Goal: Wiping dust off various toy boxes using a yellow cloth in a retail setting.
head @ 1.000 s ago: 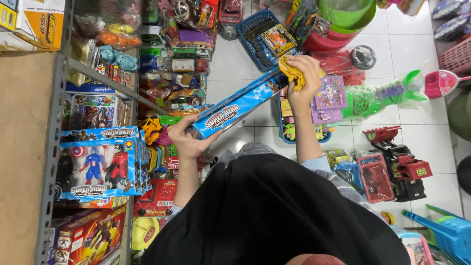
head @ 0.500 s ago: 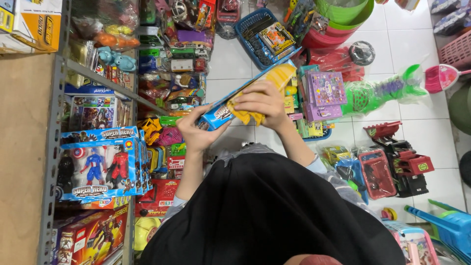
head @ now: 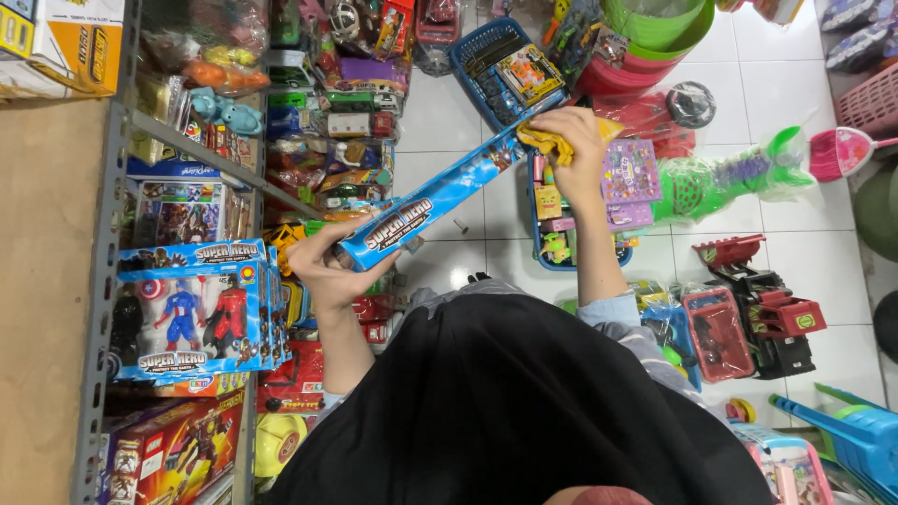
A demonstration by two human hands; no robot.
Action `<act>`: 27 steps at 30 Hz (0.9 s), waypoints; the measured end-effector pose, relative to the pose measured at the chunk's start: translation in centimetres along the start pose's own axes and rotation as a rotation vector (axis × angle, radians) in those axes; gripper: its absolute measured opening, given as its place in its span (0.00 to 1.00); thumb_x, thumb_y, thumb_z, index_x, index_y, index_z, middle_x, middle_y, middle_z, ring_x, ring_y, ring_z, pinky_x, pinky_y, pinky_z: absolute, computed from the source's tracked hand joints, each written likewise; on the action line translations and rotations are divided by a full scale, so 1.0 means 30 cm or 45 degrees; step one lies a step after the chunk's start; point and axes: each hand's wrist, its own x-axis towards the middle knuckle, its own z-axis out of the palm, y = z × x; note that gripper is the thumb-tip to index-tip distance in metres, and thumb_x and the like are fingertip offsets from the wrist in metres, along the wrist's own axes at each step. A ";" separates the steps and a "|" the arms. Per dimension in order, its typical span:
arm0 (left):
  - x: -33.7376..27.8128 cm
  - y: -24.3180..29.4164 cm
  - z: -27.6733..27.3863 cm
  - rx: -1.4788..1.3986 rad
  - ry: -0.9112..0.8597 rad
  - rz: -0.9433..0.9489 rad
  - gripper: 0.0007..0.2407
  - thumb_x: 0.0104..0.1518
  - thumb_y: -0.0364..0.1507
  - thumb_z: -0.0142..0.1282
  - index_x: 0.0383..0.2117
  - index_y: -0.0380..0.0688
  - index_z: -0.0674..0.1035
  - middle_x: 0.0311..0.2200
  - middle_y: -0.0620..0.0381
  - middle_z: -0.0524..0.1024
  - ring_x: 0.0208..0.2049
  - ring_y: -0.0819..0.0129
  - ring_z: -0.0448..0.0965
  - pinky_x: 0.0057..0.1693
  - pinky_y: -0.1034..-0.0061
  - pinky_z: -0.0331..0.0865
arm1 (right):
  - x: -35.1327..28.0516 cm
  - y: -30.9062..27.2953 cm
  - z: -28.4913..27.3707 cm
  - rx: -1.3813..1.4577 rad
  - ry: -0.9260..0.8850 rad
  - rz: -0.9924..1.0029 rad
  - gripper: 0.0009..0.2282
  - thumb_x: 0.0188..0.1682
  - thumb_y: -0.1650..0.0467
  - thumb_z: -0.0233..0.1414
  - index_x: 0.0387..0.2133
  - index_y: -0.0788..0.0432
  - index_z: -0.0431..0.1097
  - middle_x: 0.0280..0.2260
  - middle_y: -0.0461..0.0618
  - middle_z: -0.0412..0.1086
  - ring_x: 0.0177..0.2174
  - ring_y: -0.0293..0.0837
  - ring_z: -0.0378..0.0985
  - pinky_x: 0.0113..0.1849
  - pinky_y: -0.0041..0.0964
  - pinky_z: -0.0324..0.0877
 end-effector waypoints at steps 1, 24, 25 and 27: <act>0.002 -0.001 0.006 0.005 0.008 -0.009 0.20 0.42 0.25 0.77 0.40 0.30 0.81 0.40 0.43 0.84 0.43 0.63 0.87 0.51 0.75 0.80 | -0.002 -0.023 0.011 -0.019 0.041 -0.001 0.16 0.37 0.81 0.57 0.40 0.58 0.78 0.44 0.47 0.78 0.49 0.52 0.76 0.54 0.45 0.69; -0.046 -0.061 0.040 0.000 0.063 -0.087 0.20 0.40 0.29 0.78 0.37 0.32 0.82 0.35 0.49 0.84 0.37 0.69 0.86 0.46 0.78 0.79 | 0.054 -0.153 0.059 -0.025 0.439 -0.219 0.07 0.44 0.78 0.58 0.35 0.61 0.76 0.41 0.53 0.78 0.47 0.55 0.77 0.53 0.46 0.70; -0.043 -0.056 0.027 -0.022 0.057 -0.081 0.20 0.40 0.29 0.78 0.37 0.31 0.81 0.36 0.48 0.84 0.38 0.68 0.86 0.47 0.77 0.80 | 0.058 -0.128 0.052 -0.036 0.483 -0.158 0.07 0.45 0.79 0.58 0.36 0.62 0.76 0.41 0.54 0.78 0.47 0.54 0.76 0.53 0.46 0.70; -0.048 -0.059 0.005 -0.045 0.050 -0.078 0.21 0.40 0.28 0.78 0.38 0.29 0.81 0.37 0.46 0.84 0.39 0.66 0.86 0.48 0.77 0.80 | 0.049 -0.064 0.051 -0.048 0.525 -0.095 0.07 0.46 0.79 0.57 0.37 0.62 0.75 0.42 0.54 0.78 0.48 0.53 0.76 0.54 0.45 0.69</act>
